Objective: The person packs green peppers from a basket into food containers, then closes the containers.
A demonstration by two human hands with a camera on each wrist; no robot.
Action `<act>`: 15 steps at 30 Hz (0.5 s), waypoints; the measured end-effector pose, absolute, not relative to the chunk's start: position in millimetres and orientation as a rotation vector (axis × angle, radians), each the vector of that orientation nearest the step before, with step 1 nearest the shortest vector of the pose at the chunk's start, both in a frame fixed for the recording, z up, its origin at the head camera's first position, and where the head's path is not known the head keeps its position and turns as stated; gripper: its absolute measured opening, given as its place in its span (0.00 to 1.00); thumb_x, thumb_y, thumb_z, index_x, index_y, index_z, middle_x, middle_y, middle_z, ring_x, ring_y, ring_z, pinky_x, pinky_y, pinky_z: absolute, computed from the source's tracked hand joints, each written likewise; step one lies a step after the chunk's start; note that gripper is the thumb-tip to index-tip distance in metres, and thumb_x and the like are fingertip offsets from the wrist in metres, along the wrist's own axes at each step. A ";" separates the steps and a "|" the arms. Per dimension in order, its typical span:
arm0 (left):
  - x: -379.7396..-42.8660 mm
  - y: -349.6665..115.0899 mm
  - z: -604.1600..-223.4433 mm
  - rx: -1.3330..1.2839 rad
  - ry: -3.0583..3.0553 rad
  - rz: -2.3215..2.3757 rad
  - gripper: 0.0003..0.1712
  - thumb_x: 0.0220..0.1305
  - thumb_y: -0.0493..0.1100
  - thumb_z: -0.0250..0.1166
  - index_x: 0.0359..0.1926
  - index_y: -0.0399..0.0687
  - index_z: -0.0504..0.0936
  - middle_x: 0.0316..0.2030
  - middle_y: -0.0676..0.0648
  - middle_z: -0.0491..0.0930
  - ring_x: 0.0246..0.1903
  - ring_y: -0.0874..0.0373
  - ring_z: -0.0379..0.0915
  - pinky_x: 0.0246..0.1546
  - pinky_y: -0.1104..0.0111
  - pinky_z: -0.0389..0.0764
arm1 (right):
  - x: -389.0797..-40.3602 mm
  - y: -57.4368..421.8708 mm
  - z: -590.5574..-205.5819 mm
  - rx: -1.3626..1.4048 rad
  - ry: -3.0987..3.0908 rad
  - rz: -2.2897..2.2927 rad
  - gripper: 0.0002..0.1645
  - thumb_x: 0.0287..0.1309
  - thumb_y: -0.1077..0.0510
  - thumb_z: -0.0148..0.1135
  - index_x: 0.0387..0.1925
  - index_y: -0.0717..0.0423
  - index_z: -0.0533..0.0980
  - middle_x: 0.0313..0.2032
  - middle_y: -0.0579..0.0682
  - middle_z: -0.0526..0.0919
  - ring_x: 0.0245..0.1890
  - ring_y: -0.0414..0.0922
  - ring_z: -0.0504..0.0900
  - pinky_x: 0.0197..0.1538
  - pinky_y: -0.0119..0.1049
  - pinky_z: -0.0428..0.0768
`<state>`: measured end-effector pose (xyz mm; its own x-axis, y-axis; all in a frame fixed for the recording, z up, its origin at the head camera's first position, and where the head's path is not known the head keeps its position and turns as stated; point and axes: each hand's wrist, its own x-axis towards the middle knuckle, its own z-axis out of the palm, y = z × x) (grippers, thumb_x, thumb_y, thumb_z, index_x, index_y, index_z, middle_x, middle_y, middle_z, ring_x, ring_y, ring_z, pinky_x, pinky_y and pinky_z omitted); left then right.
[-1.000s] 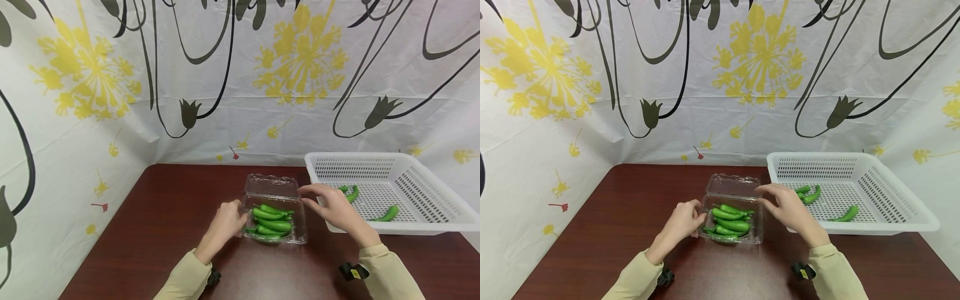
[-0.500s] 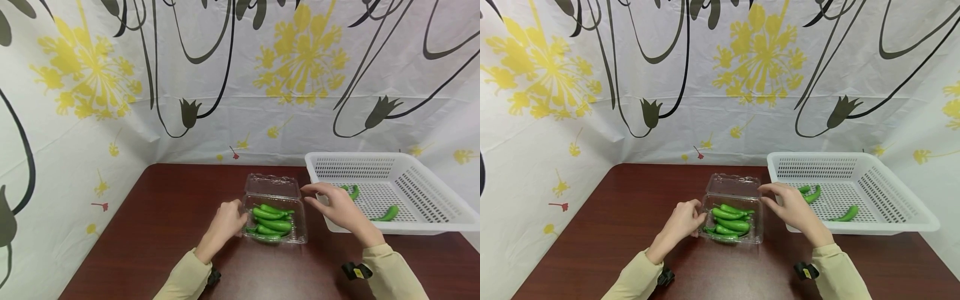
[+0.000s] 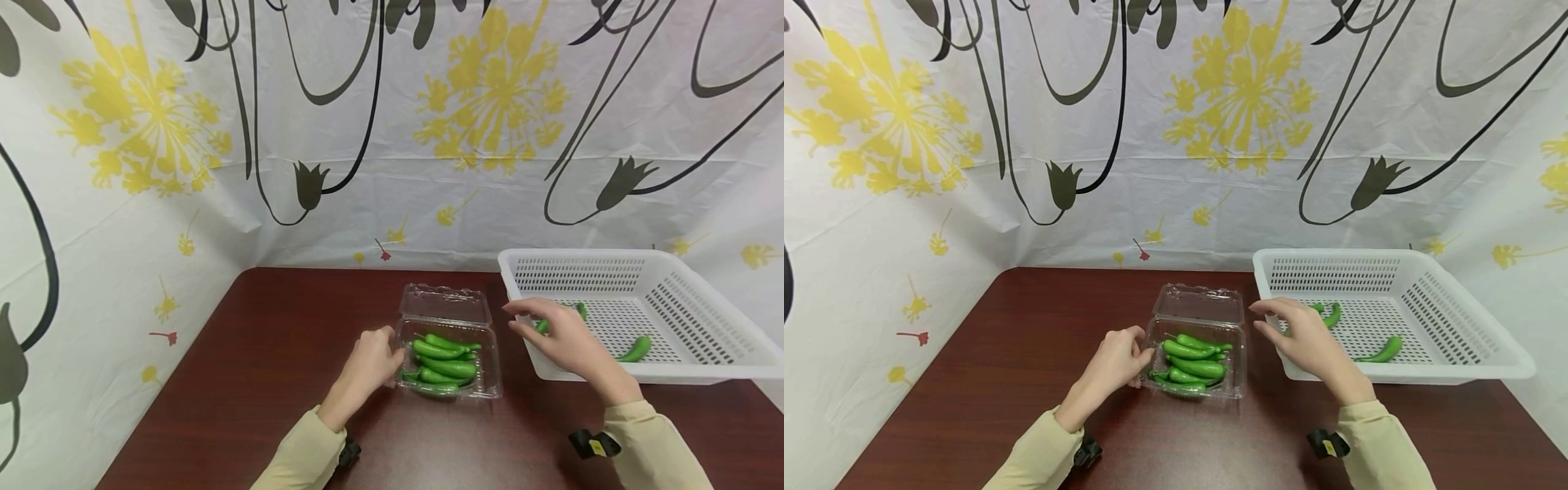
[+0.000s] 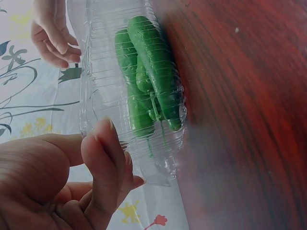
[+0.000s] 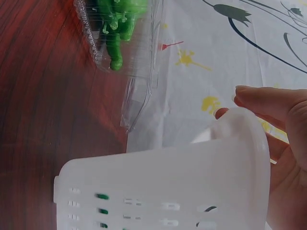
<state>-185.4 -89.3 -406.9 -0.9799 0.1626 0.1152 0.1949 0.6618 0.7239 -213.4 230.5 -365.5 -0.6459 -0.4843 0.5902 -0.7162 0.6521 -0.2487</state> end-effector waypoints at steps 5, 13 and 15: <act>-185.2 -88.9 -406.8 -0.299 -2.834 -1.238 0.15 0.64 0.33 0.65 0.49 0.27 0.78 0.14 0.50 0.74 0.07 0.65 0.74 0.15 0.71 0.78 | -211.7 234.1 -364.0 0.919 -2.397 0.635 0.17 0.52 0.67 0.73 0.46 0.56 0.84 0.43 0.49 0.88 0.36 0.48 0.87 0.37 0.46 0.84; -184.6 -88.6 -406.8 -0.299 -2.842 -1.232 0.16 0.65 0.33 0.65 0.50 0.27 0.78 0.14 0.50 0.74 0.07 0.65 0.74 0.15 0.70 0.78 | -211.1 239.9 -364.0 0.904 -2.409 0.624 0.18 0.52 0.67 0.73 0.46 0.56 0.84 0.43 0.49 0.88 0.35 0.48 0.88 0.37 0.46 0.85; -184.6 -88.7 -406.9 -0.301 -2.841 -1.231 0.16 0.65 0.33 0.65 0.50 0.27 0.78 0.14 0.50 0.74 0.07 0.65 0.74 0.15 0.70 0.78 | -210.8 241.6 -363.9 0.901 -2.413 0.625 0.17 0.53 0.67 0.73 0.47 0.57 0.84 0.44 0.50 0.87 0.36 0.48 0.88 0.38 0.46 0.85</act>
